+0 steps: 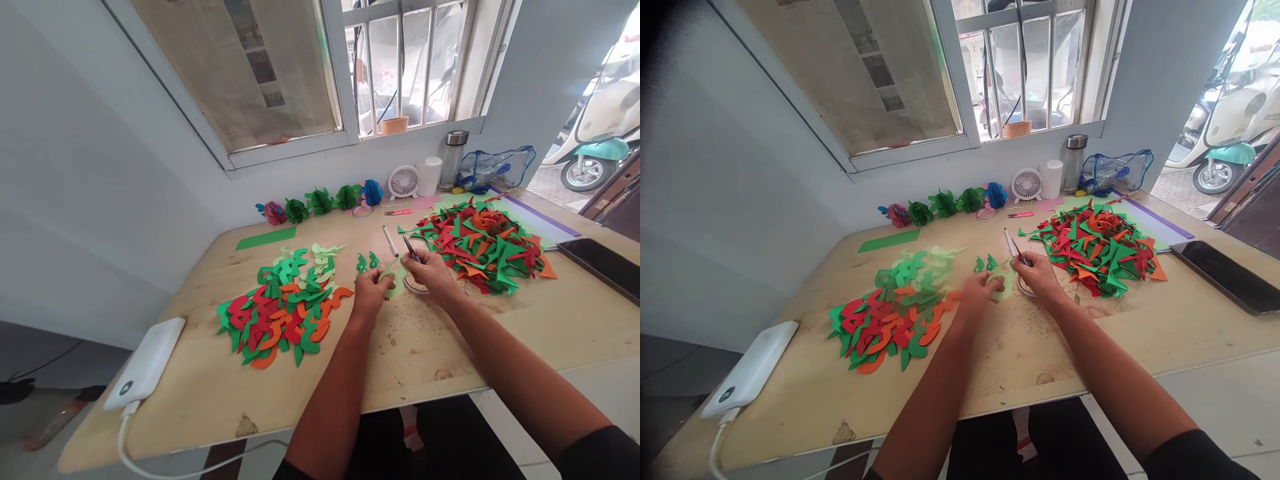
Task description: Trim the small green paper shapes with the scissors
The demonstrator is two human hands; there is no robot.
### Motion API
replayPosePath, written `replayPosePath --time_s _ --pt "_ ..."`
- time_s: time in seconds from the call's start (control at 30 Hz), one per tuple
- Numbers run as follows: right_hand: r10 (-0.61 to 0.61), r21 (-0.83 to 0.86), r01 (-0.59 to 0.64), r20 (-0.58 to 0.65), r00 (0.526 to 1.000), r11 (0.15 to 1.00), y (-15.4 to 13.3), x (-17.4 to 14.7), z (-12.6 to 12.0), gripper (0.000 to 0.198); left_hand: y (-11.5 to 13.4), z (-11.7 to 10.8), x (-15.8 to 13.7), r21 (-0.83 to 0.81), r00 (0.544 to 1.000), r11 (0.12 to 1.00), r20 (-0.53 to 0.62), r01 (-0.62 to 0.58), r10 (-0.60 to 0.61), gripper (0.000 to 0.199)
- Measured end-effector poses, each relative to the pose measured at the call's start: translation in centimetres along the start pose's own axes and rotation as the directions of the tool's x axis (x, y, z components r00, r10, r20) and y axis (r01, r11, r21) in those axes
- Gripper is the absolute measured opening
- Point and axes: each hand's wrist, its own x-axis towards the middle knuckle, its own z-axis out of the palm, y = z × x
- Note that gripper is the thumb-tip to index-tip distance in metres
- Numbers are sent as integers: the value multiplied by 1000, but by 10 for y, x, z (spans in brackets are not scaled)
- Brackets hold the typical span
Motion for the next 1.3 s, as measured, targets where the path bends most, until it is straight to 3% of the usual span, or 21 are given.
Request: replayPosePath --time_s 0.13,0.27,0.57,0.83,1.3 --pt "65 153 -68 28 997 986 -3 0 -2 32 3 -3 0 -57 996 998 -92 -4 -1 18" --pt "100 261 -144 177 979 955 -7 -3 -3 33 2 -5 3 -122 985 992 -173 -12 -9 21" --pt "178 204 -300 465 867 932 -5 -11 -1 28 -1 -5 4 -229 979 971 -202 -66 19 22" --pt "227 106 -316 492 841 943 -4 -11 2 28 -1 -4 5 -283 982 955 -188 -85 32 21" --pt "223 -85 -209 514 828 974 0 -8 2 20 -2 -4 5 -373 978 919 -202 -127 53 20"
